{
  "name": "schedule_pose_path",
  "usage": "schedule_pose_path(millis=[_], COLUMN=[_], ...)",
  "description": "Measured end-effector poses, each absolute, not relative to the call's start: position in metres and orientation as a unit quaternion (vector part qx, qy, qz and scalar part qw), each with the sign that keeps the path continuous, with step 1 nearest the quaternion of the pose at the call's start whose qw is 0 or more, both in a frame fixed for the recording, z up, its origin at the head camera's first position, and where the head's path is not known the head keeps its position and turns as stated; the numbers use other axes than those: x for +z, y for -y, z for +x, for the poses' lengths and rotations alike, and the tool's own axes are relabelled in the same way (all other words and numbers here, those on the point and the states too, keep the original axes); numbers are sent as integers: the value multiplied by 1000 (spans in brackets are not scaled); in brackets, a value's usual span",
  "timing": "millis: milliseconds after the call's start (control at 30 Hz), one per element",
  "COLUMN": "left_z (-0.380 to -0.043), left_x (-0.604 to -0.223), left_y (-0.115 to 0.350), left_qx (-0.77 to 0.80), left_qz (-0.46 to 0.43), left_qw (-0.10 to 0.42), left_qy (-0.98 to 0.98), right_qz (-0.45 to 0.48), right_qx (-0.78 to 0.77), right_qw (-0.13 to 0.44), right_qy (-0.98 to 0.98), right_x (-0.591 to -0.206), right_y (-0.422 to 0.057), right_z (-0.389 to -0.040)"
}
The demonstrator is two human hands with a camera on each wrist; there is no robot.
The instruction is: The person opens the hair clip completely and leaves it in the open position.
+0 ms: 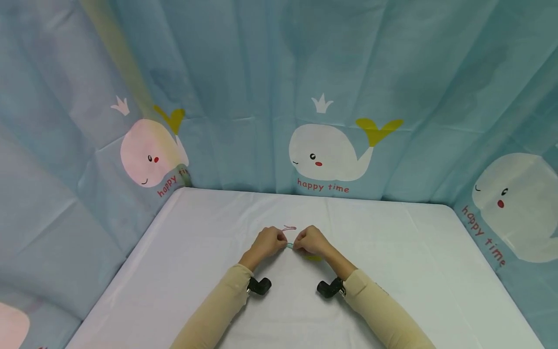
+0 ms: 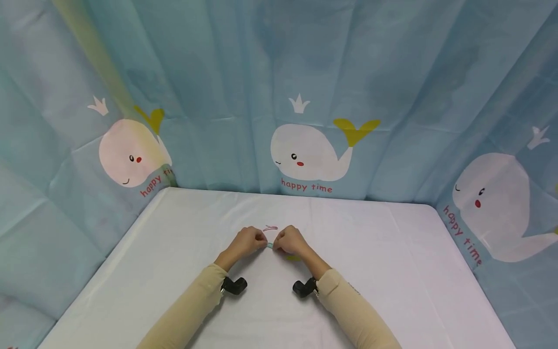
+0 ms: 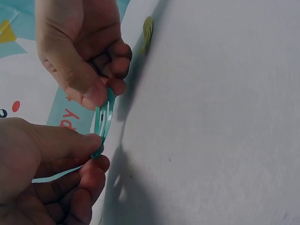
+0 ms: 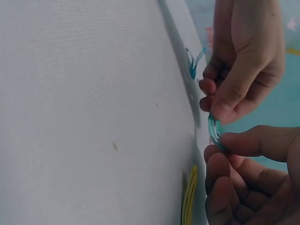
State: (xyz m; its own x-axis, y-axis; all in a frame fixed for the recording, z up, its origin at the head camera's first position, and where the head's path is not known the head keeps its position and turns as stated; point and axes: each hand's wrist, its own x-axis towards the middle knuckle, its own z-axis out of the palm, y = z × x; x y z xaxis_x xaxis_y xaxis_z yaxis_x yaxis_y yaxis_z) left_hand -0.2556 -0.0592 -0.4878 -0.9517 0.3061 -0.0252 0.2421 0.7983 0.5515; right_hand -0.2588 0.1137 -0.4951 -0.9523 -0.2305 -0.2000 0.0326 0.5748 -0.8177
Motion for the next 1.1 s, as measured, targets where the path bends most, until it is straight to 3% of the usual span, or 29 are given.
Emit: schedule_pose_path(millis=[1100], left_z=[-241], left_x=[-491], left_y=[60], left_qx=[486], left_qz=[98], left_qw=[96], left_qy=[-863], right_qz=[-40], right_qx=[-586], right_qw=[152], right_qy=[-795], right_x=[-494], right_y=[-137], right_z=[-252])
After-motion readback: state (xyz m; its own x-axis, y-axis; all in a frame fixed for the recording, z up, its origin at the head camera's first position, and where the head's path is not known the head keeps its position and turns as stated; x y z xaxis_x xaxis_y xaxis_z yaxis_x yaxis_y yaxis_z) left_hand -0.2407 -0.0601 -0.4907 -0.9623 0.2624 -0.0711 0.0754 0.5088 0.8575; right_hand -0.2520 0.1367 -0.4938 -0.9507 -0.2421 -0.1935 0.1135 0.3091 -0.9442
